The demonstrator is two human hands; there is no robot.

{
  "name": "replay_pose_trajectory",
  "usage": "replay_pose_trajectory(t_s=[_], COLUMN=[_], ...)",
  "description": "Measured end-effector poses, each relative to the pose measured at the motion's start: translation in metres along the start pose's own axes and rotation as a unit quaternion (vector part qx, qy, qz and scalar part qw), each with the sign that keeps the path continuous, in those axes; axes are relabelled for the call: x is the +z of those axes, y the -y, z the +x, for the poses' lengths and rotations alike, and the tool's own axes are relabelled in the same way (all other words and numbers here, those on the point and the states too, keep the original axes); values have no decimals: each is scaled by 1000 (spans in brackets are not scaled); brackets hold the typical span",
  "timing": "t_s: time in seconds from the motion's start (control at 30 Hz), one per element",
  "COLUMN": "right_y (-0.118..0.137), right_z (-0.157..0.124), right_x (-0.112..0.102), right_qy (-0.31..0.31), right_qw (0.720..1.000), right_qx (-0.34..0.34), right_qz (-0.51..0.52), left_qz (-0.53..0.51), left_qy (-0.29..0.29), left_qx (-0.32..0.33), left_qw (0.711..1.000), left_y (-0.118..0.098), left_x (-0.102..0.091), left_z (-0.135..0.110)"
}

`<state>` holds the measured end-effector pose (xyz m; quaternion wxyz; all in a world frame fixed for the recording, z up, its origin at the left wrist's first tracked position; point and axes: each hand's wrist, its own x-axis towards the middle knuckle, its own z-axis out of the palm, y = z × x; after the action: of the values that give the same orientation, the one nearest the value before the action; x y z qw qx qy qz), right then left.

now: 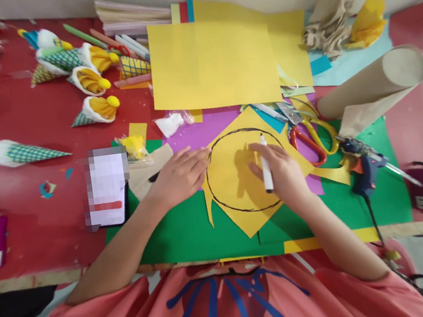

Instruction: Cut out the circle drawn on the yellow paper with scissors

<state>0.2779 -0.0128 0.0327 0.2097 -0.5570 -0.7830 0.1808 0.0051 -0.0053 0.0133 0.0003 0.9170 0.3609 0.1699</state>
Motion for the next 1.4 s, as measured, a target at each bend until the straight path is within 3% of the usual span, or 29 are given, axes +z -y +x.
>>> replay_pose_trajectory(t_s=[0.13,0.23,0.37,0.43,0.53,0.6,0.7,0.83,1.0,1.2,1.27,1.4], right_y=[3,-5,-15,-17,-12,-3,14,30,30,30,30,28], right_z=[-13,-6,10,18,29,35,38,34,25,25,25,26], right_x=[15,16,10,7,2,2,9,26,42,44,45,48], right_qy=[62,123,179,173,127,107,100,164,172,189,181,98], right_qw=[993,979,960,959,961,945,906,887,902,914,916,920], right_qx=[-101,-160,-193,-163,-44,17,54,56,33,17,22,76], right_qz=[-9,27,99,157,240,309,407,428,393,359,358,373], left_qz=[-60,-59,-69,-81,-79,-77,-90,-111,-122,-118,-120,-125], left_qy=[-35,-48,36,82,118,126,126,122,126,112,112,120], left_qx=[33,-27,-83,-89,-100,-103,-112,-128,-143,-132,-135,-148], left_qw=[997,997,994,989,985,984,982,978,974,978,977,974], left_y=[-3,1,7,9,8,9,10,12,11,12,12,12], left_x=[-2,0,3,3,2,1,1,2,1,3,3,3], left_z=[-3,-4,-1,1,2,2,1,2,3,2,2,4])
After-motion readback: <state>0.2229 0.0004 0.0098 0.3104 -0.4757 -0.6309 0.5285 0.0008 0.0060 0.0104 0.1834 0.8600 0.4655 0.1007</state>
